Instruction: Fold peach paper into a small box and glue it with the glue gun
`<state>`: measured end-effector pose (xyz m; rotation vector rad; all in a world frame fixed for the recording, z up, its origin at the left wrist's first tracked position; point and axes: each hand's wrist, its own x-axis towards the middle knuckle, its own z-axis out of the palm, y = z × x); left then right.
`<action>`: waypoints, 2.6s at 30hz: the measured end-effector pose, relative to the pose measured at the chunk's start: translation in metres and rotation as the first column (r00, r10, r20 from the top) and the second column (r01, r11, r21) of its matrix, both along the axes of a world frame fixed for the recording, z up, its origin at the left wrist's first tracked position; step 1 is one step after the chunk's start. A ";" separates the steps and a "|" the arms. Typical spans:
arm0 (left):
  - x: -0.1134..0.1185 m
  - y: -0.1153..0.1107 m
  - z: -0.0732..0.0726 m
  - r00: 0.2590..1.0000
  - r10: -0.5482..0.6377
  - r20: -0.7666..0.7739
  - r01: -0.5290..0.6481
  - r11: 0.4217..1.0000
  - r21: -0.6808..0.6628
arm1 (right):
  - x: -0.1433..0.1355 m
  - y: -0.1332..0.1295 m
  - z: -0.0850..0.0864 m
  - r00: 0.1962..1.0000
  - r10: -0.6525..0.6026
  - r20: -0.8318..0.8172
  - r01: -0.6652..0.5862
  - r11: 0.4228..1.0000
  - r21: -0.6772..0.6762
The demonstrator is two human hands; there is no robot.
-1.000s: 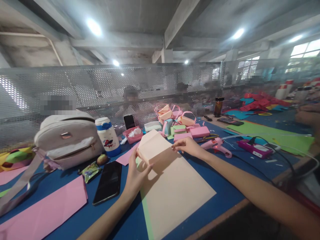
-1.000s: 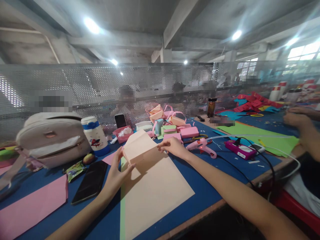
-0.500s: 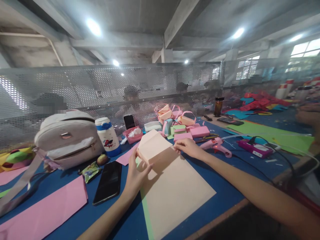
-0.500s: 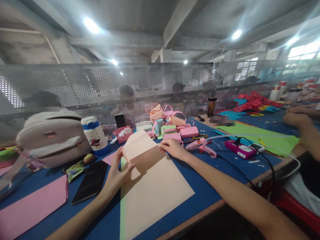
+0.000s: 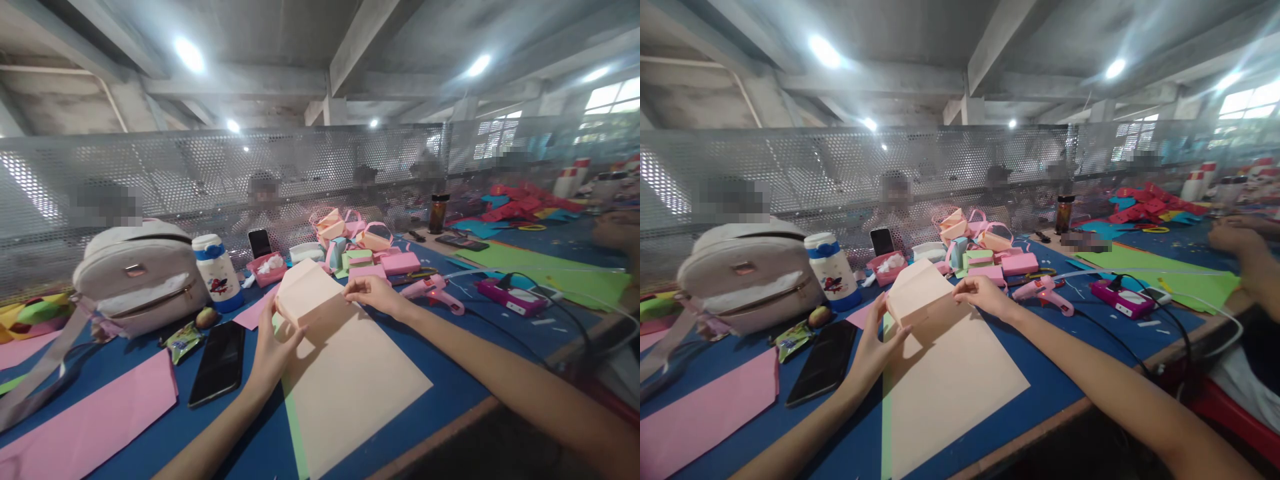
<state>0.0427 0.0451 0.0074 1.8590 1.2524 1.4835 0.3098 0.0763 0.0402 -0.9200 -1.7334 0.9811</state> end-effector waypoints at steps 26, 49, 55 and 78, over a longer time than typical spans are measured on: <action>0.000 -0.001 -0.001 0.999 -0.009 0.033 0.009 1.000 -0.001 | -0.002 -0.001 -0.002 0.995 -0.039 -0.095 0.033 0.998 -0.061; -0.001 0.001 0.000 0.998 0.042 0.047 -0.043 0.999 0.010 | -0.001 -0.004 0.006 0.978 -0.121 -0.168 0.112 0.992 -0.060; -0.002 0.001 -0.001 0.996 0.052 0.078 -0.052 0.999 -0.004 | 0.000 -0.004 0.007 0.978 -0.129 -0.164 0.122 0.991 -0.054; -0.002 0.001 -0.001 0.996 0.058 0.062 -0.058 0.998 0.003 | -0.001 -0.005 0.007 0.984 -0.121 -0.127 0.124 0.992 0.012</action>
